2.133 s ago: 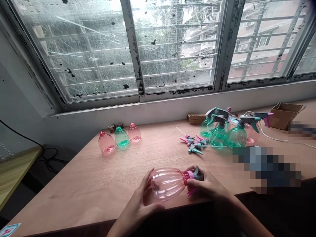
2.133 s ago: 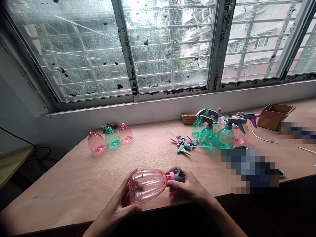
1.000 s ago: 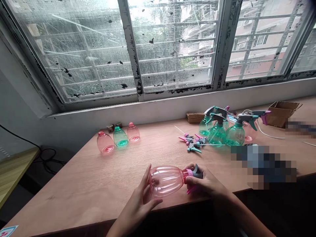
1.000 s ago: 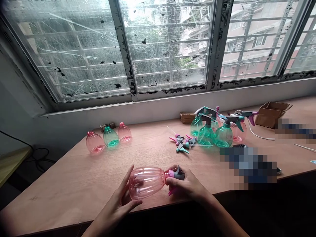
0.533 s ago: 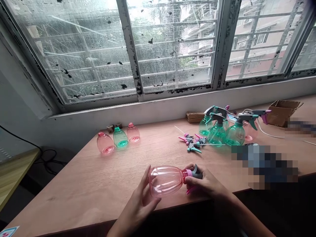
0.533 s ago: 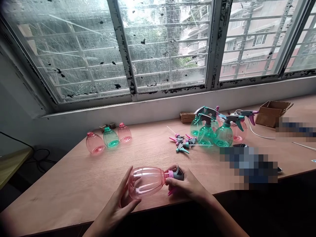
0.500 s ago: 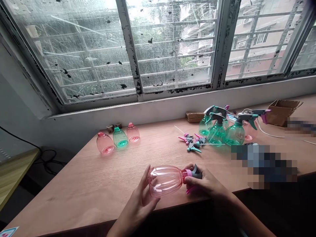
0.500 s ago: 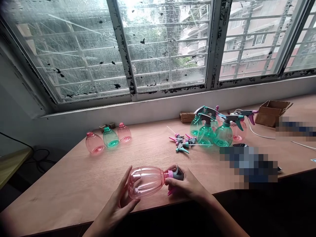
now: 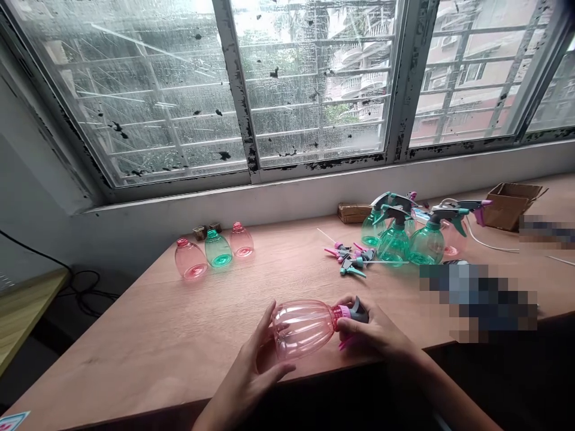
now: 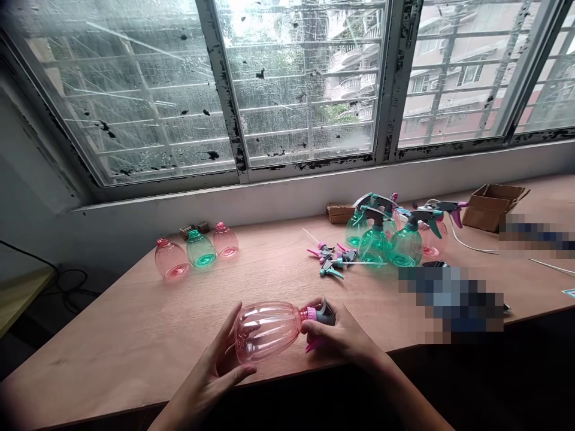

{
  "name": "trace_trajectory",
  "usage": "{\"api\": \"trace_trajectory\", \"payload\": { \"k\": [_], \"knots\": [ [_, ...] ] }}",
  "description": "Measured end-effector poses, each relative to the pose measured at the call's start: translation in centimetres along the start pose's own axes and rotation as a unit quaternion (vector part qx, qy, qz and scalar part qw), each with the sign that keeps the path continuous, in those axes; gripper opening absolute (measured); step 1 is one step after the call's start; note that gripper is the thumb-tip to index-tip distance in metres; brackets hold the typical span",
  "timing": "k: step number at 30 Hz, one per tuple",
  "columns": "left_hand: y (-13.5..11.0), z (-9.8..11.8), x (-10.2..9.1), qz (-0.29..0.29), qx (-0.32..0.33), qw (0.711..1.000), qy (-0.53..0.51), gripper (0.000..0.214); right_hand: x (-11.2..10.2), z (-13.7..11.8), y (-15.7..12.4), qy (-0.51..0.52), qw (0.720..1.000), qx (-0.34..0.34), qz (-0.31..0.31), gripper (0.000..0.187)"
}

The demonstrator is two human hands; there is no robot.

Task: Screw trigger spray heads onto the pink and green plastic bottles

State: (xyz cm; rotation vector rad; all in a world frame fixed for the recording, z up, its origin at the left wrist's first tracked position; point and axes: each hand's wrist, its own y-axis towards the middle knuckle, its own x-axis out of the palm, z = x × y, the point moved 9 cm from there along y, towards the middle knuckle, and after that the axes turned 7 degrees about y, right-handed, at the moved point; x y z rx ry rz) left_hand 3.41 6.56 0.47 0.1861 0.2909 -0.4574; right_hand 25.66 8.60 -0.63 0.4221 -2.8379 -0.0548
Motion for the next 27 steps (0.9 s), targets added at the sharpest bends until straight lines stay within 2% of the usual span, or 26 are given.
{"api": "trace_trajectory", "payload": {
  "k": [5, 10, 13, 19, 22, 27],
  "knots": [
    [-0.1, 0.3, 0.6, -0.023, 0.006, 0.999, -0.030, 0.101, -0.1, 0.2, 0.1, -0.009, 1.000, -0.005, -0.007, 0.041],
    [-0.1, 0.0, -0.4, 0.004, -0.014, 0.999, 0.042, 0.083, -0.2, 0.4, 0.2, -0.017, 1.000, -0.001, -0.005, 0.041],
    [0.0, 0.1, -0.7, 0.015, -0.008, 0.997, 0.071, 0.087, -0.1, 0.0, 0.0, -0.023, 1.000, -0.003, 0.000, 0.040],
    [0.1, 0.3, -0.1, -0.007, 0.010, 0.999, 0.045, 0.090, 0.0, 0.0, 0.0, -0.016, 1.000, 0.003, -0.001, 0.043],
    [-0.1, 0.1, -0.3, -0.002, -0.007, 0.999, 0.046, 0.096, -0.2, 0.1, 0.0, -0.014, 1.000, 0.004, 0.004, 0.043],
    [-0.2, -0.3, -0.9, 0.014, -0.036, 0.997, 0.073, 0.084, -0.2, 0.2, -0.1, -0.012, 1.000, 0.011, 0.004, 0.045]
  ]
}}
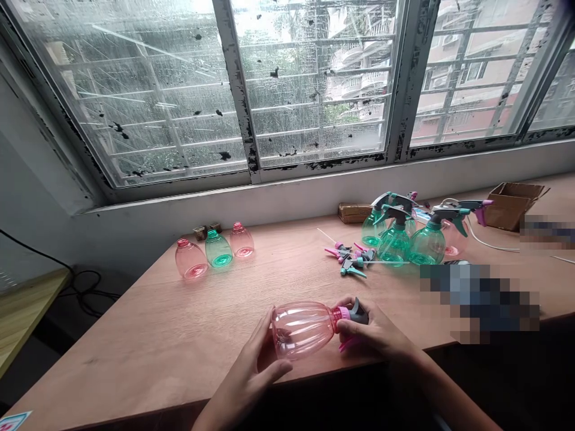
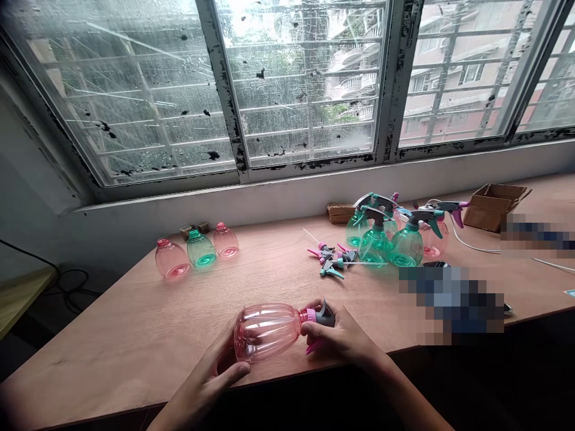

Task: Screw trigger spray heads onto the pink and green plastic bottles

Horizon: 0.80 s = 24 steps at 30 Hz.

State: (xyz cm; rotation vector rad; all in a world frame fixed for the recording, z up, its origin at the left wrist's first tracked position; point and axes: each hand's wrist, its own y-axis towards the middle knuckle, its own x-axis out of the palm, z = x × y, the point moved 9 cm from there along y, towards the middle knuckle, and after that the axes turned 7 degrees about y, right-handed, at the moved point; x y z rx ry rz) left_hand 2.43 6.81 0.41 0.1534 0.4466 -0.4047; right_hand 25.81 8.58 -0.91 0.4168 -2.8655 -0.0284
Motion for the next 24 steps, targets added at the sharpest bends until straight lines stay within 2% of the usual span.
{"api": "trace_trajectory", "payload": {
  "k": [4, 8, 12, 18, 24],
  "knots": [
    [0.11, 0.34, 0.31, -0.018, 0.021, 0.999, -0.018, 0.089, -0.07, 0.03, -0.04, 0.003, 1.000, 0.000, 0.004, 0.046],
    [0.09, 0.57, 0.46, -0.018, 0.042, 0.999, -0.023, 0.084, 0.01, 0.19, 0.02, 0.004, 1.000, 0.000, -0.002, 0.044],
    [0.05, 0.38, 0.37, -0.011, 0.027, 0.998, -0.050, 0.097, 0.11, 0.22, 0.05, 0.002, 1.000, -0.002, -0.010, 0.042],
    [0.00, 0.34, 0.51, -0.033, 0.007, 0.998, -0.047, 0.083, -0.02, 0.17, 0.08, -0.002, 1.000, -0.004, -0.003, 0.041],
    [0.10, 0.36, 0.58, -0.029, 0.033, 0.998, -0.039, 0.088, 0.08, -0.02, 0.15, -0.006, 1.000, -0.013, -0.006, 0.039]
  ]
}}
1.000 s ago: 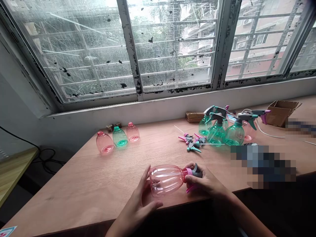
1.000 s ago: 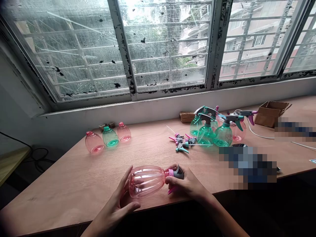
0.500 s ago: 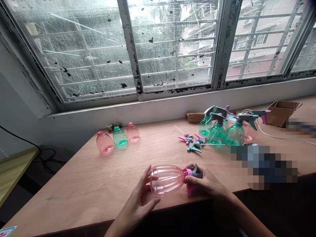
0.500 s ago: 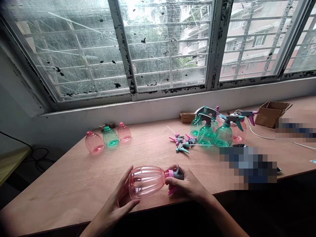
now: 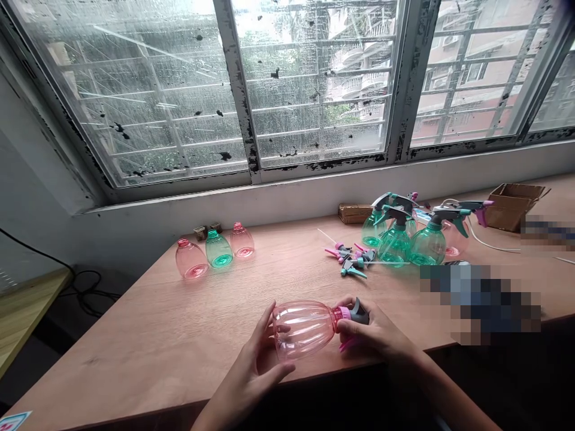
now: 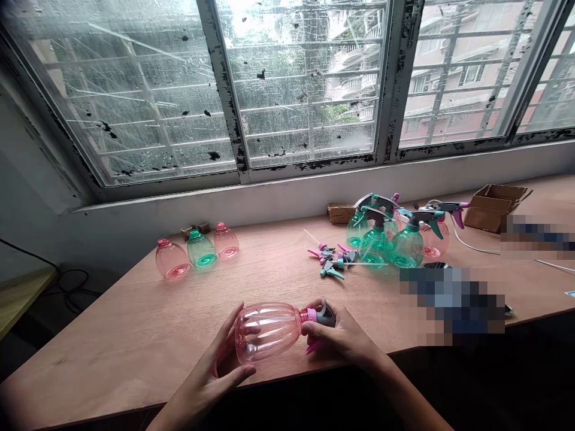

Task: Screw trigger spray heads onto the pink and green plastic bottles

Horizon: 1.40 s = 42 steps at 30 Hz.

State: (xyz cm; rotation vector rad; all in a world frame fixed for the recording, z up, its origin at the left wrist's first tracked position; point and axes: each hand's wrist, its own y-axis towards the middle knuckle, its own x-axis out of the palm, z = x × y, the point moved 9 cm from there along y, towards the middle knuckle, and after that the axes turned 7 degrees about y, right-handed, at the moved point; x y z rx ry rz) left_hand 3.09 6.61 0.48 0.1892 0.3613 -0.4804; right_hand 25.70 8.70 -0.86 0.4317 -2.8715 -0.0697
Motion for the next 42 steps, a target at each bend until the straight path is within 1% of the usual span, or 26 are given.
{"api": "trace_trajectory", "payload": {
  "k": [3, 5, 8, 10, 14, 19, 23, 28, 32, 34, 39, 42],
  "knots": [
    [0.1, -0.3, 0.1, -0.002, 0.009, 1.000, -0.017, 0.106, 0.1, 0.0, 0.0, 0.003, 1.000, 0.002, -0.004, 0.039],
    [0.1, -0.5, -0.1, 0.002, 0.006, 0.999, -0.036, 0.110, 0.1, 0.1, 0.0, 0.004, 1.000, 0.003, -0.004, 0.039],
    [0.1, -0.7, -0.1, 0.002, -0.015, 0.999, -0.047, 0.096, 0.0, 0.3, 0.0, 0.002, 1.000, 0.002, -0.006, 0.038],
    [0.1, -0.6, -0.2, 0.004, -0.023, 0.999, -0.026, 0.091, -0.1, 0.4, 0.0, 0.002, 1.000, 0.000, -0.009, 0.038],
    [0.2, -0.3, -0.5, 0.013, -0.010, 1.000, 0.009, 0.092, -0.1, 0.3, 0.0, 0.000, 1.000, -0.007, -0.012, 0.037],
    [0.1, -0.3, -0.2, 0.004, -0.002, 1.000, 0.015, 0.093, 0.0, 0.1, 0.1, 0.004, 1.000, -0.007, -0.008, 0.037],
    [-0.1, -0.2, -0.1, -0.004, -0.006, 1.000, 0.020, 0.096, -0.1, 0.5, 0.1, 0.016, 1.000, -0.003, -0.009, 0.037],
    [-0.1, 0.0, -0.3, 0.010, -0.014, 0.999, 0.029, 0.087, -0.5, 1.0, 0.2, 0.009, 1.000, -0.012, -0.009, 0.036],
    [-0.1, 0.1, -0.4, 0.012, -0.018, 0.999, 0.033, 0.087, -0.2, 1.1, 0.3, 0.021, 0.999, -0.011, -0.025, 0.037],
    [-0.1, 0.2, -0.4, 0.010, -0.016, 0.999, 0.033, 0.086, -0.1, 1.0, 0.3, 0.035, 0.999, -0.007, -0.022, 0.037],
    [0.0, 0.4, 0.1, -0.017, 0.007, 0.999, 0.032, 0.086, 0.2, 0.7, 0.0, 0.070, 0.997, 0.005, -0.013, 0.038],
    [0.1, 0.5, 0.1, -0.006, 0.029, 0.999, 0.037, 0.083, 0.3, 0.7, 0.0, 0.050, 0.998, 0.007, -0.023, 0.036]
  ]
}}
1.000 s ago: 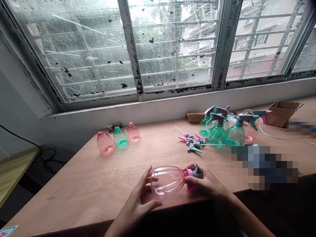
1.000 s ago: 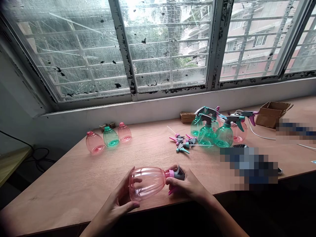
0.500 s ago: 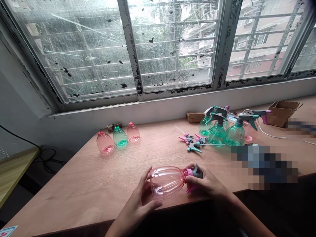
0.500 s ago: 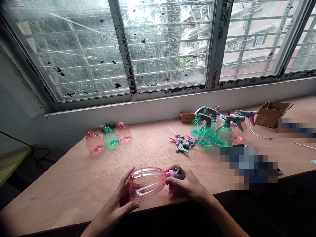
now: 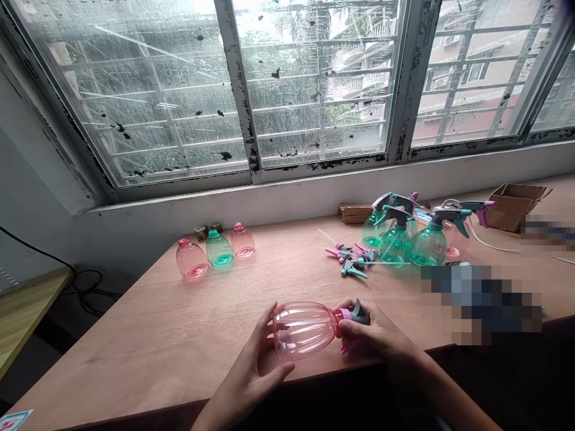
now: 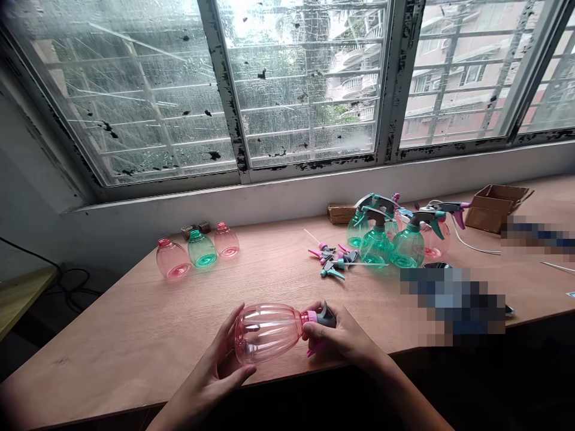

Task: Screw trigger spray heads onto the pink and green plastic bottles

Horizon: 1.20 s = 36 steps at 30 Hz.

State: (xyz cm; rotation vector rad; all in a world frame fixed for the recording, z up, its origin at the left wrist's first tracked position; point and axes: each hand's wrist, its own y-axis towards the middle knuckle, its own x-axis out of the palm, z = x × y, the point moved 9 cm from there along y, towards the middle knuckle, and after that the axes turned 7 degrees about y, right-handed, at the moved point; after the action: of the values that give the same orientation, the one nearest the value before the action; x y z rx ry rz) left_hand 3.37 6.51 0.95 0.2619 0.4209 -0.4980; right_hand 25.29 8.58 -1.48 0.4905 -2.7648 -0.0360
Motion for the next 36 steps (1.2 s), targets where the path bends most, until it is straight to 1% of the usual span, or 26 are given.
{"api": "trace_trajectory", "payload": {
  "k": [5, 9, 16, 21, 26, 32, 34, 36],
  "knots": [
    [-0.13, 0.16, 0.10, 0.005, 0.011, 1.000, 0.001, 0.083, 0.19, -0.15, -0.09, -0.030, 0.999, 0.002, -0.013, 0.036],
    [-0.14, 0.32, -0.07, 0.011, 0.004, 1.000, 0.010, 0.082, 0.27, -0.42, -0.17, -0.033, 0.999, 0.005, -0.003, 0.038],
    [0.02, 0.50, -0.34, 0.032, 0.019, 0.999, 0.007, 0.082, -0.02, -0.20, -0.08, -0.041, 0.999, 0.009, 0.014, 0.042],
    [-0.06, 0.45, -0.24, 0.031, 0.011, 0.999, 0.002, 0.081, -0.03, -0.16, 0.00, -0.035, 0.999, 0.007, 0.010, 0.039],
    [-0.02, 0.71, -0.10, 0.024, 0.037, 0.999, -0.014, 0.076, 0.08, 0.17, 0.05, -0.035, 0.999, 0.008, -0.005, 0.038],
    [0.05, 0.90, -0.05, 0.026, 0.041, 0.998, -0.029, 0.071, 0.46, -0.31, -0.06, -0.046, 0.999, 0.014, 0.000, 0.039],
    [0.05, 0.79, 0.04, 0.022, 0.041, 0.999, -0.024, 0.073, 0.56, -0.57, -0.12, -0.048, 0.999, 0.013, 0.002, 0.039],
    [0.04, 0.40, -0.04, 0.026, 0.033, 0.999, -0.022, 0.082, 0.55, -0.62, -0.17, -0.047, 0.999, 0.014, 0.004, 0.040]
  ]
}}
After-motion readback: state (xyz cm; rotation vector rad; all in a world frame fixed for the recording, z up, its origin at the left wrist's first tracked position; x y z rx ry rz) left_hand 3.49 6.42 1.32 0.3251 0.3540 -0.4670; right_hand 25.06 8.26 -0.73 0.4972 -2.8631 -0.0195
